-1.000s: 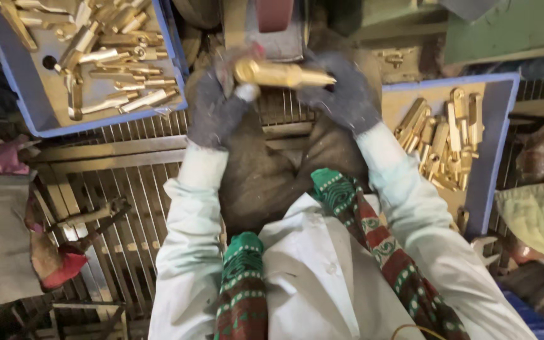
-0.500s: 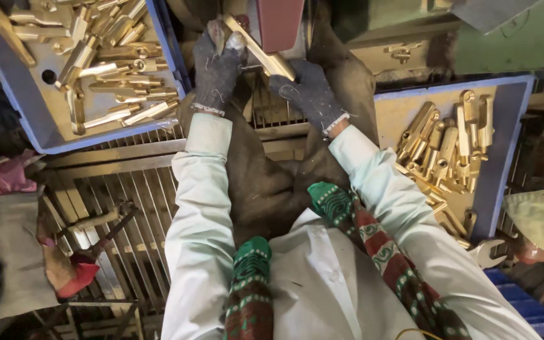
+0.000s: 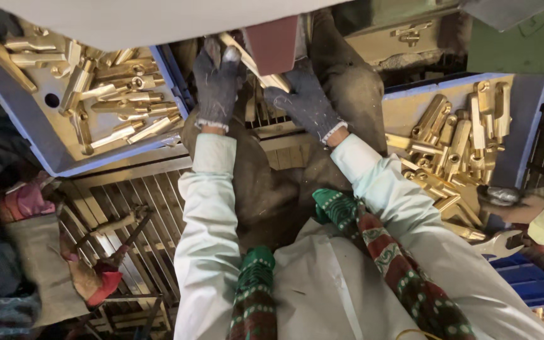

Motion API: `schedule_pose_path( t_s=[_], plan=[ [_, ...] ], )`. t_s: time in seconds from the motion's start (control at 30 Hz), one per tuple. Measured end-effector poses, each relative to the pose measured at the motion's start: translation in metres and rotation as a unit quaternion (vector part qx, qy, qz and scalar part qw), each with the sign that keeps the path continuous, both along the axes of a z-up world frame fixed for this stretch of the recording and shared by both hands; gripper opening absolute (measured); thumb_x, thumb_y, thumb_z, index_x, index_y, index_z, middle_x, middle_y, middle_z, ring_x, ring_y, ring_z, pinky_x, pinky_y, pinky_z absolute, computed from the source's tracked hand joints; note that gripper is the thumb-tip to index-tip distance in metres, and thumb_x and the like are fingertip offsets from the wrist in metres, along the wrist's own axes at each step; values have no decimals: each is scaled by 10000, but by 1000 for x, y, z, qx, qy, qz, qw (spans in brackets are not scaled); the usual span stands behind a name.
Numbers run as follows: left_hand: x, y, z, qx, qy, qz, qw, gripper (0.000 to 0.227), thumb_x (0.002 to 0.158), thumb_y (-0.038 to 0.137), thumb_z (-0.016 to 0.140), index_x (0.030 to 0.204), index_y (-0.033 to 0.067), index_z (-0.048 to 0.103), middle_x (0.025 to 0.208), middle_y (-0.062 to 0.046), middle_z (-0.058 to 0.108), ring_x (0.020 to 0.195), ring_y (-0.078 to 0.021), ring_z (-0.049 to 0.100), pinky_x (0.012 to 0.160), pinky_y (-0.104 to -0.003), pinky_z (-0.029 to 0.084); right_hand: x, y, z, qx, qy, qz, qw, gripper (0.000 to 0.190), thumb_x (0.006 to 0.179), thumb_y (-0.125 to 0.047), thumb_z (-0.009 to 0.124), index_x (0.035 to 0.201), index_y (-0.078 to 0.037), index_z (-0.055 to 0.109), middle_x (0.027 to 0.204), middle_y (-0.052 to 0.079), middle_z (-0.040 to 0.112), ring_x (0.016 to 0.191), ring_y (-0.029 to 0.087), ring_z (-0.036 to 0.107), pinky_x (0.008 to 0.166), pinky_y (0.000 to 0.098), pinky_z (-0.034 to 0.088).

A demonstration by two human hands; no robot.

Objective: The person repeatedly picks up brass-colored metal parts from a blue bin and presses them against a rotating grinding wheel to smooth or polish their surfaces. After each part is treated, it is placed into a second bin to the right. The process is continuous and repetitive throughout the clip.

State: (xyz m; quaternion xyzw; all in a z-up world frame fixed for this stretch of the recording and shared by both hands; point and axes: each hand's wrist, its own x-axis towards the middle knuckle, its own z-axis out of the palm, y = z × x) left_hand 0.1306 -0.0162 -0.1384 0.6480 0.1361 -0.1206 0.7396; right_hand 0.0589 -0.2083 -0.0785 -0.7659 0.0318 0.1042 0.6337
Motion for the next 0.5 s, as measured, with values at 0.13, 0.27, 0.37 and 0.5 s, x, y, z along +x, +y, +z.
schedule_pose_path(
  t_s=[0.13,0.27,0.37,0.5],
  plan=[
    [-11,2,-6,-24,-82,18,996,407,999,125,739,1316,-42,544,1043,-80,685,752,-104,634,565,-251,508,-2,-2,-1,-33,123,1,992,381,925,-325,759,1062,26,707,743,74,630,664,119,553,619,302,487],
    [-17,8,6,40,-169,-27,984,323,1076,149,698,1311,-53,606,1068,-112,704,842,-127,663,700,-270,560,0,-8,2,-59,25,6,998,428,888,-311,862,1131,17,731,894,115,677,775,125,584,690,301,517],
    [-34,15,37,25,-130,-28,991,350,1068,186,686,1335,-27,609,985,-112,732,657,-118,653,536,-249,515,-15,-20,5,-92,-145,15,985,440,877,-235,939,1158,10,705,1095,131,711,937,164,684,817,317,585],
    [-80,31,98,-21,-109,-97,989,543,975,287,729,1420,30,553,1136,-71,724,701,-102,663,463,-196,459,-50,-34,19,218,-129,-49,966,495,877,-70,915,1279,-51,626,1230,101,675,1065,178,701,910,313,644]
  ],
)
